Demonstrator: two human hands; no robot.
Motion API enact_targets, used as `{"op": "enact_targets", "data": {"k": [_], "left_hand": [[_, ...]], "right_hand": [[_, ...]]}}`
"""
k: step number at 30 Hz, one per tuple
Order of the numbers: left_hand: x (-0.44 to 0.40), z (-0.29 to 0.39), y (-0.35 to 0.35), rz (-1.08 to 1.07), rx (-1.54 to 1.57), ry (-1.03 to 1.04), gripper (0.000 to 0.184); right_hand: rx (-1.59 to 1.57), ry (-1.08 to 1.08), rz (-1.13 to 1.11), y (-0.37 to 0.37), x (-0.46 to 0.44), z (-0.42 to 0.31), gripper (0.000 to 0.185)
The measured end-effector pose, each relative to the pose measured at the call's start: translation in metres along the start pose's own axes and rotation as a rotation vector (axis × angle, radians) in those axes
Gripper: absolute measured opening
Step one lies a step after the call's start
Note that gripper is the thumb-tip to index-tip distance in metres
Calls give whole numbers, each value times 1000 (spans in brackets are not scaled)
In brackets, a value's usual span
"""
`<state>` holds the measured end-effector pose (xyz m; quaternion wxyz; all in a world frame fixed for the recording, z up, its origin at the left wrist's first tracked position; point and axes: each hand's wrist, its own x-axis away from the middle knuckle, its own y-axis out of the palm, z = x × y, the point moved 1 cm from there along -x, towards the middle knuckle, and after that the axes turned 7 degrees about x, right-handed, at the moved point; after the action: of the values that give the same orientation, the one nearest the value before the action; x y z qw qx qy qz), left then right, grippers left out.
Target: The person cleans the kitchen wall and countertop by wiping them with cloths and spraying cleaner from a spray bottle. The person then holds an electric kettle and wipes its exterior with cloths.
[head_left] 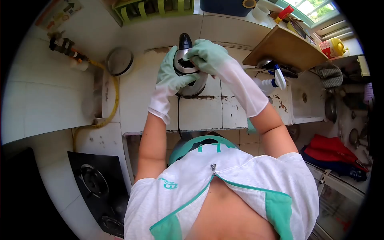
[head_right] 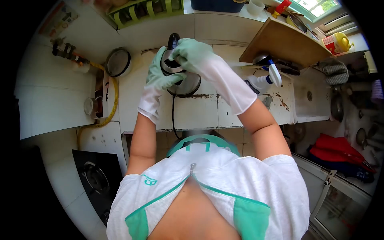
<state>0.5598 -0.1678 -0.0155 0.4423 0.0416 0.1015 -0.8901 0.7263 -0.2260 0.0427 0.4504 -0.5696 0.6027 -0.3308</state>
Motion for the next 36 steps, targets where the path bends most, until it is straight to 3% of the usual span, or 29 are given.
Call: {"op": "enact_targets", "data": {"k": [3,5,7,9,12,13,15,17,20,24,28,31,34,35,36], "left_hand": [[-4,8,3,-121,214,-25,116],[0,-8,-2,-43,-15,4,115],[0,-19,-4,2,-70,15,116],[0,-23,0,4,48,0,118],[2,-16,0,3,-17,-93,119],[0,-7,0,-17,-107,-86,122],[-1,-7,3,11,207,-147,122],[0,-8,4,0,194,-112,122],[0,-12,2,-8,139,-81,121],[3,-29,1,1,22,-42,121],[13,-16,1,2,101,-90,120],[15,-6,7,23,64,-180,119],[18,2,10,35,114,-143,115],[18,-4,11,36,167,-150,114],[19,-5,11,30,166,-159,114]], "right_hand": [[27,28,28,10,-28,0,19],[12,97,18,6,-30,4,21],[-179,383,-161,-15,-6,-13,22],[23,147,123,10,22,11,23],[-25,-33,292,32,33,-12,23],[99,15,189,25,30,-26,22],[268,-46,40,22,10,-47,21],[392,-28,-96,28,-11,-54,21],[344,113,-141,26,-14,-59,20],[219,-34,31,13,37,-46,23],[107,216,195,31,92,4,22],[-187,454,105,57,153,32,28],[-39,379,63,65,194,43,38],[39,507,-33,67,213,60,44],[-81,685,60,90,244,98,43]]}}
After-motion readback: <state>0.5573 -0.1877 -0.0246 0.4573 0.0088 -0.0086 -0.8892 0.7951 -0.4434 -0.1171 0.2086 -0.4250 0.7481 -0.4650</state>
